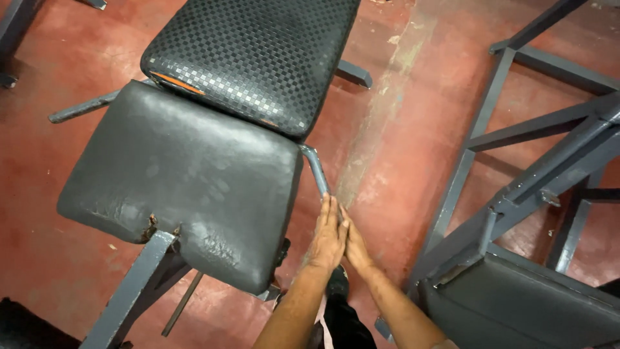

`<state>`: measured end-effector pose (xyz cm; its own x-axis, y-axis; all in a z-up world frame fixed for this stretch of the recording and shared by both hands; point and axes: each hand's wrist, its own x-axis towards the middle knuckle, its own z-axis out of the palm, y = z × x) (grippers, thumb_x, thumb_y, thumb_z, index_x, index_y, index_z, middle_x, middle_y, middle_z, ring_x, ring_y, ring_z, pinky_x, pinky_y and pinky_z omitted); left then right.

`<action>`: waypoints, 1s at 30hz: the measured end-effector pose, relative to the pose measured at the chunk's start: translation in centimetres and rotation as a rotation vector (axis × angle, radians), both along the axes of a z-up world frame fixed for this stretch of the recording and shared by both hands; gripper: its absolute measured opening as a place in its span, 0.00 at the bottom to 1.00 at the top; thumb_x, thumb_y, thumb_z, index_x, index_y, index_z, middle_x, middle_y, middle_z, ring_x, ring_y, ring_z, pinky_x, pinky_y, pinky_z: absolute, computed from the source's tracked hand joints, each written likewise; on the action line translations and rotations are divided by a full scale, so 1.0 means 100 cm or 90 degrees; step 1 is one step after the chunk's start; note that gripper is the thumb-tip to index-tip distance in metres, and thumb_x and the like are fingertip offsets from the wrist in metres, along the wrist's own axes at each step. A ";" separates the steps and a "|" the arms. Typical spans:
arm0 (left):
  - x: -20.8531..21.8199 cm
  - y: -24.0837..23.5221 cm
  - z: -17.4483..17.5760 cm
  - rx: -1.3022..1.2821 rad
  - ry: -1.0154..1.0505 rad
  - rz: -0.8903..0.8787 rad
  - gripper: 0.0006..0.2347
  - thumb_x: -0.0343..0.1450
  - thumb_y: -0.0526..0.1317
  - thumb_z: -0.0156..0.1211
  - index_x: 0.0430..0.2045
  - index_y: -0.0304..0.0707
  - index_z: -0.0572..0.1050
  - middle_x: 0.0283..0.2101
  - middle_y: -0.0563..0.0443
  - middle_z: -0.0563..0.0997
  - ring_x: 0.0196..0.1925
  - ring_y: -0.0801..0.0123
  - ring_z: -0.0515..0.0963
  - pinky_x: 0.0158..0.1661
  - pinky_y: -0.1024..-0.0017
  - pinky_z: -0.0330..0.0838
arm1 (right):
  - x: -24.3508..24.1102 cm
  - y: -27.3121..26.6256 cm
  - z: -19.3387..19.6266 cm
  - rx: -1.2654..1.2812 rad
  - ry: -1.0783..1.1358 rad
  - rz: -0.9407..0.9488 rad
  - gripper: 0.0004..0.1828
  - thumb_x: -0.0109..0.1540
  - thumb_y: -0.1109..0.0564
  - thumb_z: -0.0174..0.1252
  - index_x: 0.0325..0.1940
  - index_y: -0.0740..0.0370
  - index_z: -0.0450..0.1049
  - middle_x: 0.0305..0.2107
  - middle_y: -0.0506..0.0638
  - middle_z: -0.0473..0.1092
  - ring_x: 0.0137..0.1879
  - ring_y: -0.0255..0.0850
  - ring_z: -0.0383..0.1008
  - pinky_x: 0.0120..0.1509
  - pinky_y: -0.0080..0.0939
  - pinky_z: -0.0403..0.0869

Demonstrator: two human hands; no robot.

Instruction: Cleaning gym benches and equipment with a rag.

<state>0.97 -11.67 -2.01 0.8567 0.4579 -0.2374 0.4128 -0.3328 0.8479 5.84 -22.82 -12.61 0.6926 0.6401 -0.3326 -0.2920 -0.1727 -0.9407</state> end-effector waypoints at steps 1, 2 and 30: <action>0.000 -0.005 -0.004 0.000 0.000 -0.001 0.28 0.76 0.43 0.50 0.72 0.32 0.52 0.78 0.37 0.46 0.77 0.44 0.51 0.72 0.58 0.50 | -0.004 -0.003 -0.004 0.000 0.000 -0.001 0.31 0.74 0.50 0.38 0.81 0.59 0.48 0.76 0.57 0.51 0.80 0.46 0.50 0.80 0.44 0.53; 0.002 -0.007 -0.008 -0.029 -0.015 0.038 0.29 0.76 0.42 0.50 0.72 0.32 0.49 0.78 0.35 0.43 0.78 0.44 0.50 0.71 0.58 0.50 | -0.005 -0.004 -0.008 0.044 0.069 -0.033 0.32 0.73 0.49 0.38 0.81 0.59 0.47 0.75 0.55 0.52 0.79 0.45 0.51 0.80 0.44 0.53; -0.074 -0.065 -0.041 -0.099 0.246 0.124 0.25 0.69 0.56 0.58 0.57 0.43 0.76 0.54 0.29 0.79 0.57 0.39 0.78 0.56 0.53 0.71 | -0.073 -0.066 0.060 -0.288 -0.120 -0.088 0.29 0.68 0.53 0.51 0.75 0.51 0.62 0.60 0.58 0.72 0.64 0.42 0.74 0.66 0.42 0.71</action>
<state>-6.42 -18.22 -6.14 0.5942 0.5348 -0.6008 0.7502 -0.0990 0.6538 -1.50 -29.46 -6.58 0.8351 0.3598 -0.4162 -0.1731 -0.5463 -0.8195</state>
